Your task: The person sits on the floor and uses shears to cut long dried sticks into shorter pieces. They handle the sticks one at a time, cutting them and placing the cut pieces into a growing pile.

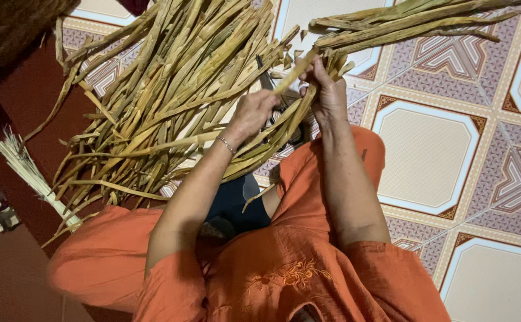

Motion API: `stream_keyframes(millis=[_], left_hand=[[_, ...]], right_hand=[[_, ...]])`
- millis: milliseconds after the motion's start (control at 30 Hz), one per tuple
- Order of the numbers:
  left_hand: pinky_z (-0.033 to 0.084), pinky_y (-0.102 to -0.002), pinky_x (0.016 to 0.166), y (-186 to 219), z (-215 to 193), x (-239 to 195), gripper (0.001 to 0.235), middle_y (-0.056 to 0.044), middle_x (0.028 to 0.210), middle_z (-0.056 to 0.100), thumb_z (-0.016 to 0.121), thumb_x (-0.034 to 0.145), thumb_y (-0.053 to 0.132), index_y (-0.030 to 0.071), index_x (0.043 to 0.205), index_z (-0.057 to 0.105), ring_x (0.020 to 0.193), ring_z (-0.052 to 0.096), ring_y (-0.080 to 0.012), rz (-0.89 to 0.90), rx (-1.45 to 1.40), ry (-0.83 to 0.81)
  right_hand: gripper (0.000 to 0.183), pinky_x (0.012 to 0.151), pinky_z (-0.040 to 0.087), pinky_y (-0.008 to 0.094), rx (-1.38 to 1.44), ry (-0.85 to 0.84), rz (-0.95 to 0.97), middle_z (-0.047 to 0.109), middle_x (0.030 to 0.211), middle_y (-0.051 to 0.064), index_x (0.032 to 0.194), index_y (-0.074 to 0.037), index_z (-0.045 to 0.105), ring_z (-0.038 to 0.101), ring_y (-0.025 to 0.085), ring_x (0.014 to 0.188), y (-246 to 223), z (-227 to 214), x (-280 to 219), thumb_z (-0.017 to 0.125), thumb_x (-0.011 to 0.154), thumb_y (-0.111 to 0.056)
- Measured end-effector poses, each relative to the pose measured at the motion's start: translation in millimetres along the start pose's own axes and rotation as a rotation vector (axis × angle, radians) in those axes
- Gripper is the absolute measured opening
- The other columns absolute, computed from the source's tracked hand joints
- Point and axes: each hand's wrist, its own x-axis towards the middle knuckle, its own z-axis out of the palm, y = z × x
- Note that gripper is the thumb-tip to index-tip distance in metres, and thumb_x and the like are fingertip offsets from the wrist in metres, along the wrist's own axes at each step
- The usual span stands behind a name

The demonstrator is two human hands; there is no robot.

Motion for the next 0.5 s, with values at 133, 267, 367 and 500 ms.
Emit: stream_keyframes(millis=[133,267,367,500], left_hand=[[0.053,-0.034,0.063,15.3,0.3,-5.3,0.037,-0.010,0.069,0.068,0.054,0.102,0.032,0.002,0.110,0.075,0.063,0.065,-0.0153,-0.018,-0.046,0.000],[0.055,-0.037,0.074,22.0,-2.1,-6.0,0.040,-0.019,0.087,0.073,0.055,0.096,0.030,0.001,0.121,0.067,0.078,0.071,-0.0226,0.100,0.019,0.075],[0.057,-0.039,0.079,25.2,-0.5,-1.9,0.042,-0.022,0.098,0.074,0.061,0.092,0.029,0.002,0.124,0.065,0.087,0.073,-0.0263,0.200,0.049,0.098],[0.058,-0.040,0.079,29.1,13.5,14.0,0.034,-0.016,0.099,0.076,0.062,0.102,0.031,0.003,0.121,0.068,0.089,0.074,-0.0218,0.308,-0.022,0.114]], right_hand=[[0.039,0.058,0.055,0.026,-0.035,-0.047,-0.039,0.077,0.103,0.012,0.122,-0.001,0.065,0.070,0.012,0.082,-7.6,1.2,-5.0,0.075,0.094,-0.028],[0.034,0.058,0.055,0.026,-0.080,-0.055,-0.086,0.076,0.103,0.013,0.120,0.001,0.066,0.073,0.015,0.084,-4.9,-0.1,-4.2,0.074,0.095,-0.021],[0.031,0.058,0.054,0.028,-0.073,-0.018,-0.112,0.077,0.103,0.016,0.119,0.004,0.066,0.072,0.018,0.082,-0.8,-1.1,-0.5,0.073,0.095,-0.014],[0.028,0.075,0.061,0.035,-0.006,-0.035,-0.143,0.075,0.106,0.017,0.118,0.003,0.065,0.077,0.024,0.098,2.9,1.2,-1.6,0.071,0.093,-0.008]])
